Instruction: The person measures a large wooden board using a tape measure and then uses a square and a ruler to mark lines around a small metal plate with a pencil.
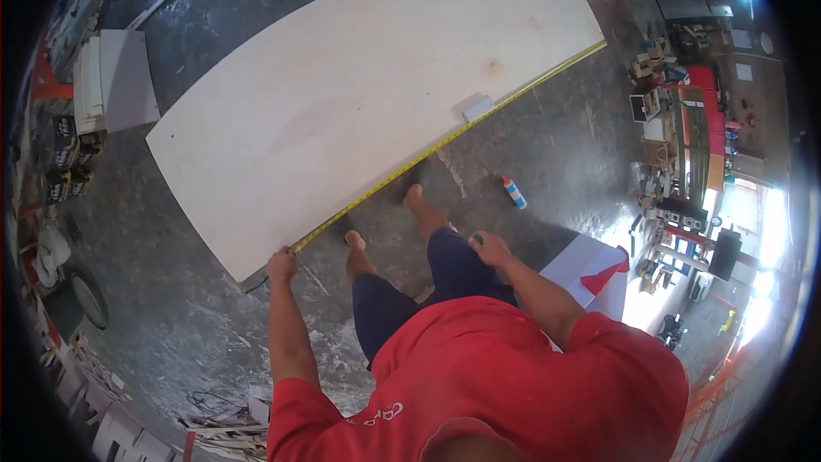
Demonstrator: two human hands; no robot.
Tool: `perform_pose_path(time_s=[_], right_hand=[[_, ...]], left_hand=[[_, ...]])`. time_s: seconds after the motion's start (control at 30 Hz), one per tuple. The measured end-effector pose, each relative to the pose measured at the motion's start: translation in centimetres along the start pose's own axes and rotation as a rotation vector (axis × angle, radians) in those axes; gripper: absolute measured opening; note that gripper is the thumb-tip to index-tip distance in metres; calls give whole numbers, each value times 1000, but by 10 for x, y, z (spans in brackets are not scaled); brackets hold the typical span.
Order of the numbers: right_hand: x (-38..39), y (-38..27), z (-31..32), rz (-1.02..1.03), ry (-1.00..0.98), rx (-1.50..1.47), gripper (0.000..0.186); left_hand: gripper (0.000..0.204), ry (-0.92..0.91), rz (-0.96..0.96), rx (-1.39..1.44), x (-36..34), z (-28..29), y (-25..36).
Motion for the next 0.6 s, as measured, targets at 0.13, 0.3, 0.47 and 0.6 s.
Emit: perform_pose_path(time_s=[0.13,0.3,0.47,0.6], right_hand=[[20,-42,-29,117,-19,-44,40],[40,-73,-31,123,-43,-18,39],[52,-85,-35,112,-65,91,38],[65,-66,-51,158,-60,176,37]], left_hand=[[39,62,44,65,-6,21,-69],[41,74,76,46,-25,39,-150],[47,118,72,1,-34,28,-213],[43,44,95,-14,-17,53,-170]])
Point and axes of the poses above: each hand's wrist, its own x-axis away from the middle knuckle, its own z-axis out of the back of the hand, y = z × x, the point moved 6 cm from there along -x, towards the middle knuckle, and after that the axes turned 11 degrees about -y, right-handed, at the moved point
